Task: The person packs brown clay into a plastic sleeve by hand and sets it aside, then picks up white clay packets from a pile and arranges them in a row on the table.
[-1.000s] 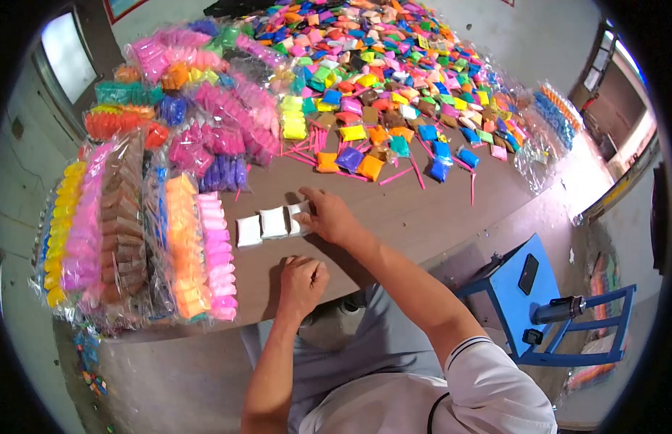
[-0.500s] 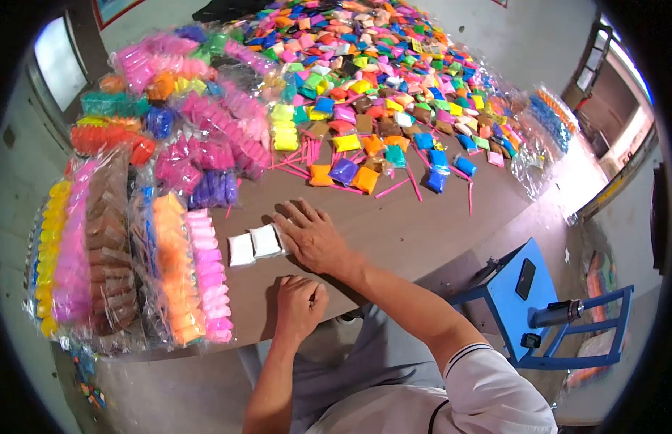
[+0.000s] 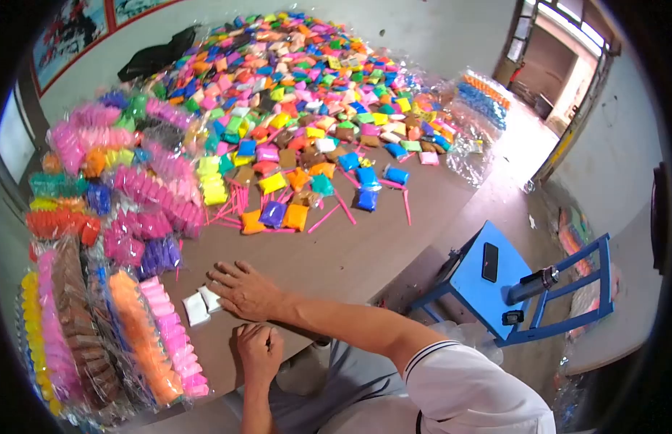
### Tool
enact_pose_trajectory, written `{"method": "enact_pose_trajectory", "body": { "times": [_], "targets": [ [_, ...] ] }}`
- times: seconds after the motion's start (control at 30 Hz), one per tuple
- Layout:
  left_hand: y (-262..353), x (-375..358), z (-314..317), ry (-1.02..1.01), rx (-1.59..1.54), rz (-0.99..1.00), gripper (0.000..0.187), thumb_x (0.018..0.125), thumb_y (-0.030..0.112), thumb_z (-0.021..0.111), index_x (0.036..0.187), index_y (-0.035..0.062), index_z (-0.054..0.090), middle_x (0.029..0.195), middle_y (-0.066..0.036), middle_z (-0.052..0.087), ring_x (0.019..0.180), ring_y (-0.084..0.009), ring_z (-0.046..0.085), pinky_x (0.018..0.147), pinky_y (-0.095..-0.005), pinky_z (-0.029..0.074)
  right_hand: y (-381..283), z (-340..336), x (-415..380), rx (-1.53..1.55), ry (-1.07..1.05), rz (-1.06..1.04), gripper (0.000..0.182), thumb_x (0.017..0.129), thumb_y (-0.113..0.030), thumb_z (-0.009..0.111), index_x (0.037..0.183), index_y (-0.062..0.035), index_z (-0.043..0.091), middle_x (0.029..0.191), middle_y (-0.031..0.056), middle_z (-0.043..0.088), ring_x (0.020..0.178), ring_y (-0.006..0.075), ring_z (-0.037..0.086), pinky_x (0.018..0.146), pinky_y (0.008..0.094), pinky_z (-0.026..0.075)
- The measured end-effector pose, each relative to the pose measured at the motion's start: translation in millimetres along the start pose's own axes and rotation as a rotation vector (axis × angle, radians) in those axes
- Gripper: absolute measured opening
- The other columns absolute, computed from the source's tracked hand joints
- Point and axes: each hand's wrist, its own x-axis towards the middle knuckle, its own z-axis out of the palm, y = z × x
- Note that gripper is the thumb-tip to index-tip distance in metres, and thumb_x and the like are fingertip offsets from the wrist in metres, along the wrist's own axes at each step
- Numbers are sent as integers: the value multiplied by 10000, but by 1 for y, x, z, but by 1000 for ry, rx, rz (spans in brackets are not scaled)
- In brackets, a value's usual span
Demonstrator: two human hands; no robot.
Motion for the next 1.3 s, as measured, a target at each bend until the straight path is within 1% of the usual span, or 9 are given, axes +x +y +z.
{"method": "enact_pose_trajectory", "body": {
  "times": [0.17,0.27,0.4,0.47,0.5,0.53,0.8,1.17,1.3],
  "targets": [
    [4,-2,0,-5,59,-47,216,814,86,580,634,11,487,674,-159,547,708,-368,509,732,-456,390,13,-30,-4,295,237,183,307,920,-198,530,1176,-43,597,1225,172,588,1247,375,483,1018,493,375],
    [6,-2,1,16,81,-63,218,818,88,580,634,9,493,673,-159,549,708,-366,514,729,-451,393,39,-48,-10,256,608,305,188,802,-38,601,988,-24,621,971,167,630,972,385,576,852,479,445],
    [7,0,0,1,89,-82,230,815,95,574,620,5,492,668,-164,545,704,-357,519,728,-441,395,138,-106,-21,1,659,518,244,782,-54,640,1025,-49,643,971,180,648,915,368,624,808,455,502],
    [8,1,1,-11,90,-89,237,814,101,572,614,4,489,667,-167,543,703,-354,520,726,-440,395,195,-146,-28,9,390,793,225,787,-99,661,1009,-72,685,874,186,672,813,358,654,719,457,524],
    [9,1,1,-18,96,-104,242,811,104,572,608,3,484,663,-169,540,702,-355,519,726,-440,393,197,-169,-33,-38,568,646,200,800,-148,663,984,-89,714,809,195,678,754,370,666,668,479,529],
    [8,1,2,-25,103,-122,247,808,107,572,603,3,480,659,-171,536,701,-355,517,725,-441,392,246,-164,-45,-132,336,797,230,827,-183,647,1030,-100,717,868,207,687,821,383,671,707,481,533],
    [4,0,6,-26,136,-118,220,801,105,569,624,3,488,654,-165,517,691,-354,505,718,-447,387,354,-184,-47,-149,242,702,394,852,-167,601,1239,-95,611,1084,224,667,1022,405,631,881,490,495],
    [14,7,6,-18,151,-139,184,793,93,579,644,18,502,660,-145,527,699,-336,519,736,-438,392,371,-160,-12,-383,10,649,383,777,-209,714,1138,-87,673,1121,171,641,1139,369,571,955,458,466],
    [14,7,7,-34,153,-117,188,804,94,575,647,19,502,658,-143,524,694,-332,514,734,-435,390,356,-173,-16,-346,223,642,334,760,-241,765,1039,-71,697,1081,156,647,1041,329,612,893,436,493]
  ]
}}
